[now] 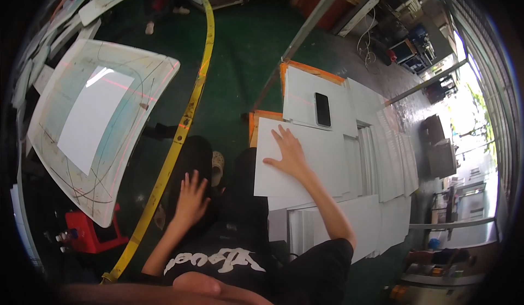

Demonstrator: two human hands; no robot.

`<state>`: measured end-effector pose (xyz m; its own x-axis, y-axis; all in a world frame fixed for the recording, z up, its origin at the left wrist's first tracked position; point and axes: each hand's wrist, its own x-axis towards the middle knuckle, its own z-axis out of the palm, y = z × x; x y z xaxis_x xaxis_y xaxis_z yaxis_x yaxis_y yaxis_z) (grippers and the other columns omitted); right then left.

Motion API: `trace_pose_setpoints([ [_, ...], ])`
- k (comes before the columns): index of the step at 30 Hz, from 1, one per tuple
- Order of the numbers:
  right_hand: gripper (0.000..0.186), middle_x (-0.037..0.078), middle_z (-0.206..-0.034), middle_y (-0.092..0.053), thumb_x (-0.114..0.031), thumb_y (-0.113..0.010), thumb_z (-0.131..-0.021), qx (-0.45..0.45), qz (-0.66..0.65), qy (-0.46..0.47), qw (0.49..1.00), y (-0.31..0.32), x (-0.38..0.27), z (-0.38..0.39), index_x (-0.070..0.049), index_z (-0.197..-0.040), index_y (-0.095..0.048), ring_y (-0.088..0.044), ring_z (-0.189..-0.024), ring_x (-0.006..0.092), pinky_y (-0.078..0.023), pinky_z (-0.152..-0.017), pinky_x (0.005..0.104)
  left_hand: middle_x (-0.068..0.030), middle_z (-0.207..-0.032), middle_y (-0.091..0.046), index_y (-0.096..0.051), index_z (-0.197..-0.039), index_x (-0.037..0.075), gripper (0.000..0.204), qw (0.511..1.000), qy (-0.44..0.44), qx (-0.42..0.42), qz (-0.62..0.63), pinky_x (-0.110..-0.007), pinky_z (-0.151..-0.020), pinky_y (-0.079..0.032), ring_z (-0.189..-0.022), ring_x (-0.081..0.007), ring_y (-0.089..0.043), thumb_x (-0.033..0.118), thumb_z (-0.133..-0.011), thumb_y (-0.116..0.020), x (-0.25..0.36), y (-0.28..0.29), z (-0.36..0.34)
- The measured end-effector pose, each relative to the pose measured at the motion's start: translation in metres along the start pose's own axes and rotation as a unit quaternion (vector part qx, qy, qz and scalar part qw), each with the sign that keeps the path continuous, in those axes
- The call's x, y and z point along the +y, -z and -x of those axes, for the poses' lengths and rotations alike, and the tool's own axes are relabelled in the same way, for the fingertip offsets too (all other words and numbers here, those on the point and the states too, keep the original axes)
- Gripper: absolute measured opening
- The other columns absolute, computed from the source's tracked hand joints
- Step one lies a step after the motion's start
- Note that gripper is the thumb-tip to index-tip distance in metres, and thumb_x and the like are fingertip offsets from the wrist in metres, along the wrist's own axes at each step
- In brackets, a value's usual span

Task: Placing white panels onto a screen-printing carousel and removing them after printing.

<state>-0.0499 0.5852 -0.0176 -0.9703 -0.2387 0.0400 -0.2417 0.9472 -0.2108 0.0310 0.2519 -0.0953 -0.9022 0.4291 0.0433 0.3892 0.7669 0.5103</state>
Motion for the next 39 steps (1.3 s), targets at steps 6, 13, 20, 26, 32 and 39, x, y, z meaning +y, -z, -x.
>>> trace_pose_setpoints([
  [6,0.090,0.019,-0.152,-0.015,-0.058,-0.064,-0.077,-0.117,0.009,-0.016,0.993,-0.004,-0.008,0.007,-0.014,-0.146,-0.026,-0.017,-0.139,0.0432,-0.020,-0.107,0.0608,-0.0181,-0.132,-0.051,-0.043,-0.134,0.002,0.047,0.931,-0.023,-0.103,0.350,-0.044,-0.104,-0.036,-0.121,-0.0360,-0.050,0.019,-0.092,-0.054,0.036,-0.040,-0.024],
  [13,0.074,0.018,-0.149,-0.026,-0.050,-0.064,-0.080,-0.043,-0.033,0.131,0.990,-0.007,-0.024,0.007,-0.019,-0.142,-0.038,-0.026,-0.137,0.0373,-0.026,-0.108,0.0487,-0.0110,-0.109,-0.060,-0.041,-0.133,-0.001,0.040,0.711,0.110,-0.209,0.663,-0.033,-0.088,-0.050,-0.099,-0.0168,-0.060,0.018,-0.098,-0.047,0.065,-0.047,-0.058],
  [20,0.063,0.017,-0.136,-0.040,-0.039,-0.065,-0.084,0.309,-0.002,-0.134,0.942,0.020,0.090,-0.013,-0.008,-0.134,-0.042,-0.039,-0.125,0.0355,-0.034,-0.099,0.0531,-0.0089,-0.123,-0.055,-0.042,-0.132,0.005,0.038,0.633,0.199,-0.153,0.732,-0.040,-0.096,-0.046,-0.114,-0.0202,-0.055,0.013,-0.095,-0.050,0.057,-0.026,-0.054],
  [26,0.078,0.026,-0.143,-0.027,-0.056,-0.064,-0.078,0.215,0.039,-0.237,0.947,0.010,0.163,0.003,-0.025,-0.142,-0.034,-0.029,-0.131,0.0443,-0.027,-0.104,0.0554,-0.0090,-0.122,-0.056,-0.038,-0.134,0.013,0.042,0.599,0.198,-0.142,0.763,-0.044,-0.099,-0.044,-0.113,-0.0235,-0.056,0.013,-0.095,-0.051,0.045,-0.038,-0.046],
  [32,0.087,0.021,-0.146,-0.025,-0.059,-0.070,-0.071,0.134,-0.062,-0.277,0.949,0.012,0.155,0.004,-0.025,-0.142,-0.032,-0.026,-0.134,0.0427,-0.021,-0.108,0.0554,-0.0084,-0.120,-0.058,-0.040,-0.133,0.015,0.044,0.591,0.207,-0.134,0.768,-0.041,-0.097,-0.047,-0.108,-0.0223,-0.059,0.013,-0.093,-0.055,0.042,-0.040,-0.047],
  [39,0.092,0.020,-0.146,-0.026,-0.060,-0.073,-0.066,0.114,-0.016,-0.296,0.948,0.015,0.152,-0.001,-0.024,-0.141,-0.033,-0.028,-0.133,0.0415,-0.021,-0.107,0.0567,-0.0077,-0.120,-0.058,-0.041,-0.132,0.016,0.044,0.561,0.202,-0.123,0.793,-0.041,-0.096,-0.047,-0.107,-0.0223,-0.060,0.012,-0.092,-0.056,0.048,-0.034,-0.044],
])
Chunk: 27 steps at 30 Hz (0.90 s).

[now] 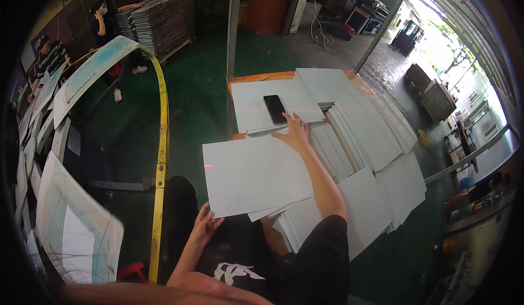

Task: Placing white panels onto a screen-printing carousel and removing them after printing.

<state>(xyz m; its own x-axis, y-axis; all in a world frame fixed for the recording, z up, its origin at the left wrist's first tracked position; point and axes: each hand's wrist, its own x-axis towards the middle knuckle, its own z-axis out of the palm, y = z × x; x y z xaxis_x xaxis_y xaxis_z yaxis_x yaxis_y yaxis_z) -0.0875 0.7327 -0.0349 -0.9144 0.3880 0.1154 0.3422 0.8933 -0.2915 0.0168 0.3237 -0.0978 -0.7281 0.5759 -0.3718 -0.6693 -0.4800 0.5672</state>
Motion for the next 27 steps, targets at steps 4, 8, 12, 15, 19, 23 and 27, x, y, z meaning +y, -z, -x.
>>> trace_pose_setpoints([
  [4,0.094,0.020,-0.145,-0.027,-0.061,-0.073,-0.065,0.002,0.001,-0.012,1.000,-0.001,0.003,0.003,-0.023,-0.141,-0.033,-0.028,-0.133,0.0403,-0.021,-0.107,0.0555,-0.0076,-0.120,-0.058,-0.041,-0.132,0.016,0.043,1.000,0.016,0.015,-0.001,-0.040,-0.095,-0.047,-0.107,-0.0221,-0.060,0.012,-0.092,-0.057,-0.002,-0.001,-0.001],
  [8,0.095,0.020,-0.146,-0.027,-0.061,-0.073,-0.064,0.004,-0.006,-0.006,1.000,-0.003,0.001,0.004,-0.024,-0.141,-0.033,-0.028,-0.134,0.0399,-0.020,-0.108,0.0549,-0.0072,-0.120,-0.058,-0.041,-0.132,0.016,0.044,1.000,0.001,-0.001,0.003,-0.040,-0.095,-0.047,-0.108,-0.0221,-0.059,0.014,-0.091,-0.058,-0.004,0.002,0.002],
  [12,0.095,0.019,-0.146,-0.026,-0.061,-0.074,-0.063,0.007,-0.005,-0.009,1.000,0.000,-0.001,0.003,-0.024,-0.141,-0.033,-0.026,-0.134,0.0396,-0.020,-0.108,0.0546,-0.0068,-0.121,-0.058,-0.041,-0.132,0.016,0.044,1.000,0.000,-0.005,-0.001,-0.039,-0.095,-0.046,-0.108,-0.0218,-0.059,0.015,-0.091,-0.059,-0.004,0.002,0.002],
  [15,0.097,0.019,-0.146,-0.026,-0.061,-0.074,-0.062,-0.016,0.011,-0.014,1.000,0.001,0.001,0.003,-0.022,-0.141,-0.033,-0.025,-0.135,0.0397,-0.019,-0.108,0.0553,-0.0068,-0.121,-0.057,-0.041,-0.133,0.017,0.046,1.000,0.009,-0.002,-0.003,-0.039,-0.096,-0.046,-0.108,-0.0216,-0.059,0.016,-0.091,-0.059,-0.004,0.001,0.002],
  [19,0.088,0.016,-0.145,-0.029,-0.052,-0.076,-0.066,0.086,-0.047,0.027,0.995,0.012,-0.008,0.007,-0.017,-0.137,-0.039,-0.031,-0.132,0.0382,-0.025,-0.106,0.0543,-0.0064,-0.123,-0.057,-0.040,-0.134,0.017,0.048,1.000,0.001,0.000,0.002,-0.039,-0.096,-0.045,-0.109,-0.0214,-0.058,0.018,-0.091,-0.060,-0.003,0.000,0.003],
  [23,0.064,0.012,-0.134,-0.045,-0.039,-0.074,-0.075,0.059,-0.260,0.231,0.936,0.047,-0.068,0.027,-0.013,-0.128,-0.051,-0.039,-0.127,0.0337,-0.029,-0.105,0.0527,-0.0057,-0.129,-0.053,-0.038,-0.136,0.017,0.052,0.999,-0.031,-0.014,-0.003,-0.037,-0.096,-0.044,-0.112,-0.0209,-0.056,0.026,-0.090,-0.060,0.011,-0.016,0.009],
  [27,0.058,0.008,-0.140,-0.044,-0.031,-0.076,-0.075,-0.163,-0.201,0.460,0.849,0.058,-0.158,0.113,-0.016,-0.127,-0.053,-0.029,-0.137,0.0313,-0.021,-0.110,0.0531,-0.0056,-0.132,-0.050,-0.034,-0.139,0.018,0.062,0.997,-0.050,-0.059,-0.002,-0.036,-0.097,-0.043,-0.117,-0.0216,-0.052,0.040,-0.089,-0.061,0.028,-0.030,0.016],
])
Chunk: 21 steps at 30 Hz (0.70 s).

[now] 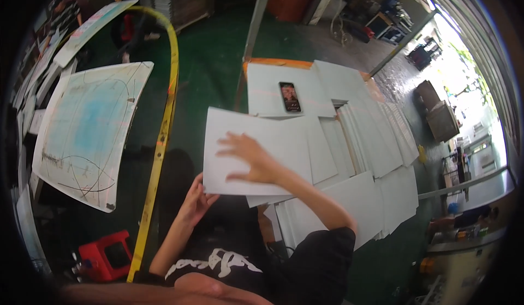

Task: Placing white panels onto a screen-printing carousel and removing them after printing.

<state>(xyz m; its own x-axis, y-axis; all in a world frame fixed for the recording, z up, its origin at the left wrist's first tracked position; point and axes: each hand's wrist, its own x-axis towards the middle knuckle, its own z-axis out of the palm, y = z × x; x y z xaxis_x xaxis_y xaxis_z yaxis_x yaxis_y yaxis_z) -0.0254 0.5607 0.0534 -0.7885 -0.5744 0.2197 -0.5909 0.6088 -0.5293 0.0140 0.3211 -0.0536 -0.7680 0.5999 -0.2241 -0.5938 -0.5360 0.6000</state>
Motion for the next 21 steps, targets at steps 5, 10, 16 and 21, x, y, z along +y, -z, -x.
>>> trace_pose_setpoints([
  [5,0.053,0.006,-0.144,-0.040,-0.025,-0.075,-0.074,-0.017,-0.075,0.039,0.996,-0.037,-0.024,0.002,-0.021,-0.124,-0.057,-0.024,-0.140,0.0308,-0.016,-0.111,0.0569,-0.0051,-0.129,-0.047,-0.034,-0.138,0.016,0.062,0.999,0.004,-0.020,0.048,-0.036,-0.097,-0.042,-0.119,-0.0197,-0.049,0.035,-0.087,-0.065,0.017,-0.031,0.000],
  [10,0.046,0.008,-0.134,-0.049,-0.015,-0.075,-0.070,0.018,-0.086,0.032,0.996,-0.035,-0.036,-0.004,-0.020,-0.114,-0.063,-0.035,-0.132,0.0318,-0.022,-0.109,0.0533,-0.0050,-0.127,-0.048,-0.034,-0.139,0.015,0.062,0.997,0.002,-0.028,0.069,-0.035,-0.095,-0.044,-0.116,-0.0185,-0.051,0.032,-0.088,-0.065,0.014,-0.032,0.004],
  [16,0.036,0.008,-0.131,-0.051,-0.017,-0.076,-0.069,0.028,-0.150,0.020,0.988,-0.037,-0.031,-0.006,-0.019,-0.104,-0.067,-0.038,-0.130,0.0316,-0.022,-0.108,0.0514,-0.0061,-0.130,-0.047,-0.031,-0.141,0.013,0.064,0.996,0.001,-0.018,0.089,-0.037,-0.098,-0.043,-0.114,-0.0185,-0.052,0.030,-0.089,-0.063,0.012,-0.035,0.005],
  [21,0.035,0.008,-0.130,-0.052,-0.019,-0.077,-0.068,0.026,-0.150,0.017,0.988,-0.039,-0.025,-0.005,-0.019,-0.101,-0.068,-0.039,-0.129,0.0314,-0.021,-0.108,0.0530,-0.0064,-0.131,-0.047,-0.031,-0.142,0.013,0.065,0.996,0.035,-0.001,0.082,-0.038,-0.096,-0.045,-0.111,-0.0198,-0.055,0.029,-0.088,-0.065,0.011,-0.029,0.008],
])
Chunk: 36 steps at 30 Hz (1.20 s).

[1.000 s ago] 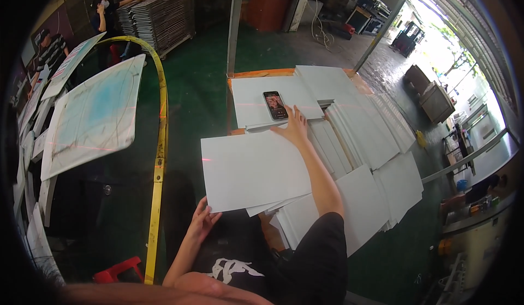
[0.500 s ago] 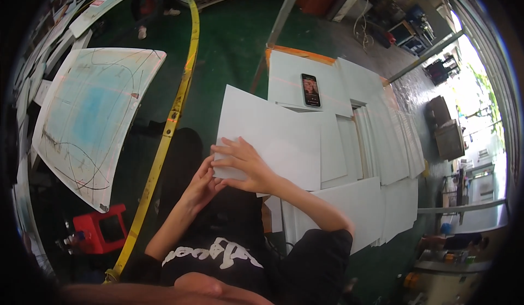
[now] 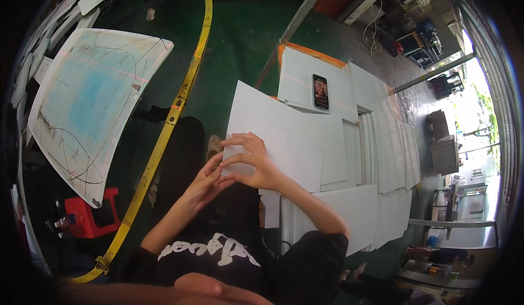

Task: Placing white panels onto a screen-printing carousel and removing them after printing.

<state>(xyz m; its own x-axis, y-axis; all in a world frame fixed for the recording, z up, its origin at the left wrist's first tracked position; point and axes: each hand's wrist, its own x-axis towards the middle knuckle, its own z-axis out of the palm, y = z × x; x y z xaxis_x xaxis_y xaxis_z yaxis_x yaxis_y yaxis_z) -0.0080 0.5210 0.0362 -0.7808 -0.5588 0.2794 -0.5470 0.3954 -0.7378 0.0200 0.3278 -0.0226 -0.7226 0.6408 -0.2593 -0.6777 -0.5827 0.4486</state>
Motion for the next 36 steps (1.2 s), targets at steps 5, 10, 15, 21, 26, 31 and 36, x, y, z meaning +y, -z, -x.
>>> trace_pose_setpoints([
  [5,0.034,0.007,-0.128,-0.054,-0.019,-0.078,-0.068,-0.010,0.040,-0.006,0.999,-0.001,-0.006,-0.007,-0.020,-0.100,-0.068,-0.041,-0.128,0.0310,-0.020,-0.108,0.0553,-0.0085,-0.131,-0.045,-0.033,-0.140,0.012,0.061,1.000,-0.008,-0.014,0.003,-0.039,-0.102,-0.041,-0.120,-0.0215,-0.049,0.028,-0.090,-0.063,-0.001,0.004,0.000],
  [10,0.032,0.005,-0.124,-0.057,-0.017,-0.078,-0.068,-0.009,0.020,0.014,1.000,-0.002,-0.001,-0.007,-0.020,-0.099,-0.068,-0.041,-0.128,0.0308,-0.020,-0.109,0.0566,-0.0080,-0.129,-0.046,-0.034,-0.139,0.012,0.059,1.000,-0.002,-0.008,0.030,-0.038,-0.101,-0.042,-0.118,-0.0205,-0.050,0.026,-0.090,-0.063,-0.005,0.005,-0.001],
  [15,0.027,0.003,-0.120,-0.058,-0.015,-0.076,-0.069,-0.016,0.013,0.002,1.000,-0.004,0.003,-0.007,-0.019,-0.094,-0.067,-0.043,-0.126,0.0290,-0.019,-0.109,0.0574,-0.0069,-0.123,-0.050,-0.034,-0.139,0.011,0.056,0.999,-0.003,-0.006,0.044,-0.037,-0.100,-0.043,-0.111,-0.0178,-0.054,0.023,-0.091,-0.061,-0.003,0.006,-0.001],
  [21,0.022,0.006,-0.088,-0.056,-0.013,-0.070,-0.059,-0.015,0.190,0.106,0.976,0.009,-0.006,-0.011,-0.011,-0.077,-0.058,-0.060,-0.090,0.0225,-0.039,-0.099,0.0506,-0.0081,-0.118,-0.054,-0.035,-0.138,0.009,0.050,0.998,0.055,0.017,-0.010,-0.036,-0.097,-0.046,-0.110,-0.0172,-0.055,0.010,-0.092,-0.055,-0.008,0.015,-0.009],
  [26,0.021,0.002,-0.066,-0.045,-0.019,-0.066,-0.057,-0.124,0.267,0.184,0.938,0.006,-0.025,-0.029,-0.012,-0.066,-0.048,-0.051,-0.062,0.0189,-0.040,-0.061,0.0324,-0.0115,-0.128,-0.052,-0.044,-0.133,0.005,0.045,0.966,-0.040,0.028,-0.252,-0.034,-0.101,-0.040,-0.120,-0.0221,-0.050,0.003,-0.089,-0.056,-0.036,0.059,-0.023],
  [31,0.019,0.004,-0.056,-0.049,-0.023,-0.061,-0.066,-0.233,0.330,0.243,0.882,-0.028,-0.059,-0.048,-0.009,-0.060,-0.051,-0.048,-0.052,0.0187,-0.037,-0.052,0.0315,-0.0171,-0.143,-0.038,-0.034,-0.139,-0.005,0.068,0.978,-0.156,-0.030,-0.135,-0.038,-0.111,-0.025,-0.131,-0.0260,-0.039,0.040,-0.092,-0.055,0.025,0.020,-0.011],
  [36,0.021,0.008,-0.060,-0.061,-0.024,-0.058,-0.068,-0.452,0.270,0.313,0.791,-0.102,-0.071,-0.082,-0.006,-0.059,-0.063,-0.058,-0.055,0.0218,-0.040,-0.054,0.0336,-0.0152,-0.124,-0.053,-0.040,-0.131,-0.004,0.068,0.977,-0.020,0.039,-0.211,-0.036,-0.092,-0.046,-0.111,-0.0232,-0.055,0.040,-0.085,-0.064,0.088,0.013,0.049],
])
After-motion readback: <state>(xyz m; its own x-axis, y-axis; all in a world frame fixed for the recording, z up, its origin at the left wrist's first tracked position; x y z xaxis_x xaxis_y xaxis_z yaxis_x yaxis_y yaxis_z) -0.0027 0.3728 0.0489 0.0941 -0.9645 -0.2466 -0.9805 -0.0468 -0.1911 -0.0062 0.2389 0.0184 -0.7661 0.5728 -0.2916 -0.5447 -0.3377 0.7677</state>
